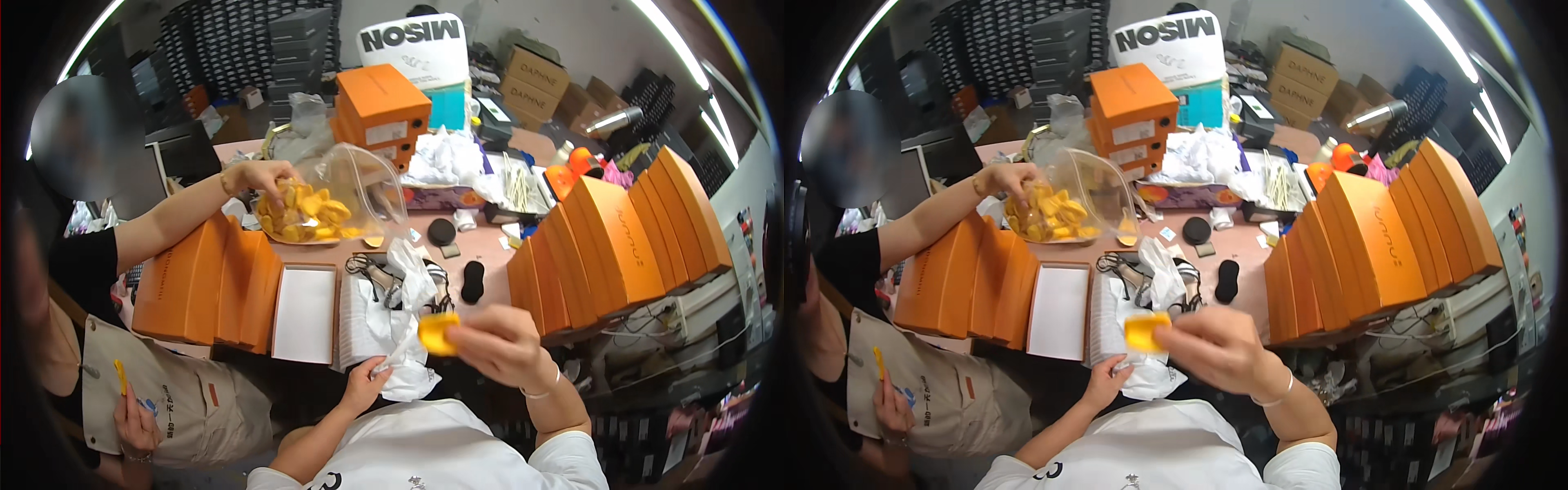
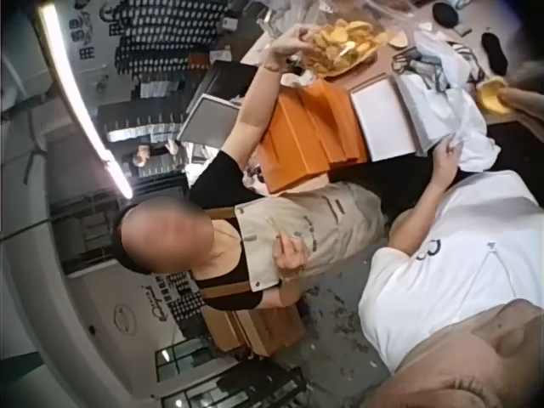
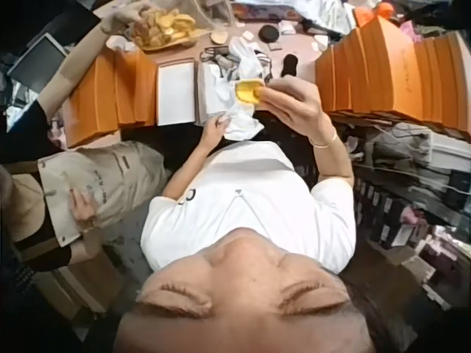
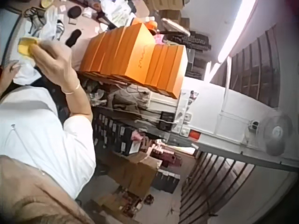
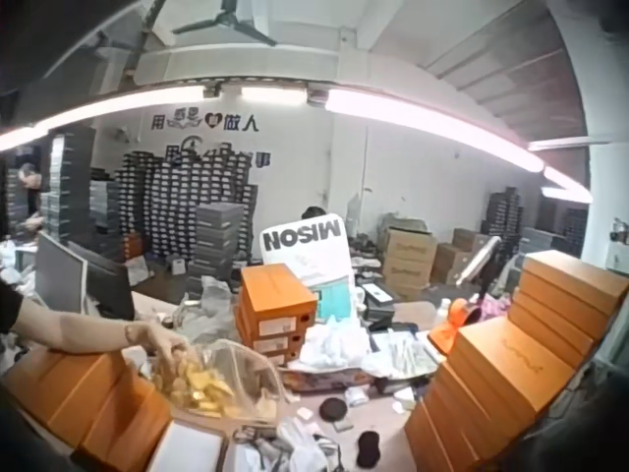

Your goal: Packing high-heeled shoes into boxes and wrapping them in tissue paper.

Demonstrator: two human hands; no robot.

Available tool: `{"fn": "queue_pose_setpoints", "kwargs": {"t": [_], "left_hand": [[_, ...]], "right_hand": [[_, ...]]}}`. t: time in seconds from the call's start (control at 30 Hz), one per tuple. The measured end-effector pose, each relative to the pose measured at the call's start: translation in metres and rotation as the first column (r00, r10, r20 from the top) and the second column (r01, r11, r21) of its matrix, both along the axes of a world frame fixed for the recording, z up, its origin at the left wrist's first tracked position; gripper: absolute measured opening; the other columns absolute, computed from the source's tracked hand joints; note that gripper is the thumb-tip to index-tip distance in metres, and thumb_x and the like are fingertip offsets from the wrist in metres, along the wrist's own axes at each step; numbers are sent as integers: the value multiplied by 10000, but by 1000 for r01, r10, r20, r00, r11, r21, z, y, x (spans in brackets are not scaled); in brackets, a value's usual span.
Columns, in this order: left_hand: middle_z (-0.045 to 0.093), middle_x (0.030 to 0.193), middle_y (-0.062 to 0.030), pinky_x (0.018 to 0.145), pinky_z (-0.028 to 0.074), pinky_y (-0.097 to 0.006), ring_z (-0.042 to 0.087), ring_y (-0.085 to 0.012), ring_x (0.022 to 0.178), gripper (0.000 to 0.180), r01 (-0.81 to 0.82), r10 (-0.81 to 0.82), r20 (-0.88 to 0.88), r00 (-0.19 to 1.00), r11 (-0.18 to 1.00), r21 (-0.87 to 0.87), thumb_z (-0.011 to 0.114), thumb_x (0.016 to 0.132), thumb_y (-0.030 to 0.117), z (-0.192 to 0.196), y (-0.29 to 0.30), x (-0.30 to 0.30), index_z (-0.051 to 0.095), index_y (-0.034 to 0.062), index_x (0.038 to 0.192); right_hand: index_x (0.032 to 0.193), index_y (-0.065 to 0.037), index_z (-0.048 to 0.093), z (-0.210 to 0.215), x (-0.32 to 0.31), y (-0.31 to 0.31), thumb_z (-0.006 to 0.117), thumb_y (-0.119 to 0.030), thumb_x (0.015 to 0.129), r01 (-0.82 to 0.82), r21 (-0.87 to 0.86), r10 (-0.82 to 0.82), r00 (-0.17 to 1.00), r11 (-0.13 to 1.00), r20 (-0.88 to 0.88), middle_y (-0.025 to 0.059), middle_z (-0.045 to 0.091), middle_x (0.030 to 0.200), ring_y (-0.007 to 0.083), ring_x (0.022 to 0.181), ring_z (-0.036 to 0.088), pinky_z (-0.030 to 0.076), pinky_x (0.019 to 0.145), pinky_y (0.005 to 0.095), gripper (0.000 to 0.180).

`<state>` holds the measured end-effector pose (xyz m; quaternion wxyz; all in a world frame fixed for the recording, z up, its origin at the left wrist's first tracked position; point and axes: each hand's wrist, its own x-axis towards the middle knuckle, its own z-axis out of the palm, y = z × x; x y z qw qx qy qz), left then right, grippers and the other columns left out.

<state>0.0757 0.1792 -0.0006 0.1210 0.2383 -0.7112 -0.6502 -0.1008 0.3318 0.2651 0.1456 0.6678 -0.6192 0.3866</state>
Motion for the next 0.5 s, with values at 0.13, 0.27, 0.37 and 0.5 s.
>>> {"fn": "queue_pose_setpoints", "kwargs": {"t": [0.13,0.27,0.37,0.5], "left_hand": [[643,920,-3,712,463,-209,549,-53,796,311,29,-11,-70,998,965,262,675,881,143,21,1,-11,611,-52,1115],[636,1031,-25,819,459,-220,568,-70,908,306,113,-13,-220,975,885,452,639,910,117,51,13,-35,576,-35,1168],[650,1054,-42,843,469,-243,592,-90,927,292,126,49,-278,959,805,580,625,915,110,61,28,-52,577,-13,1176],[659,1069,-55,855,489,-270,615,-112,949,272,71,153,-244,958,696,714,605,926,118,62,55,-56,584,10,1176]], "right_hand": [[969,43,688,33,28,30,644,-16,816,-581,-98,572,733,808,368,121,642,897,212,682,626,495,561,284,169],[893,26,699,36,40,38,639,-23,863,-637,-414,759,561,650,329,150,618,857,216,627,587,455,528,282,83],[899,34,695,29,40,52,656,-24,852,-595,-559,814,471,577,340,149,616,850,211,626,584,452,530,280,85],[938,81,672,16,18,82,651,-4,842,-566,-527,772,416,634,482,168,637,857,250,649,616,493,552,322,130]]}}
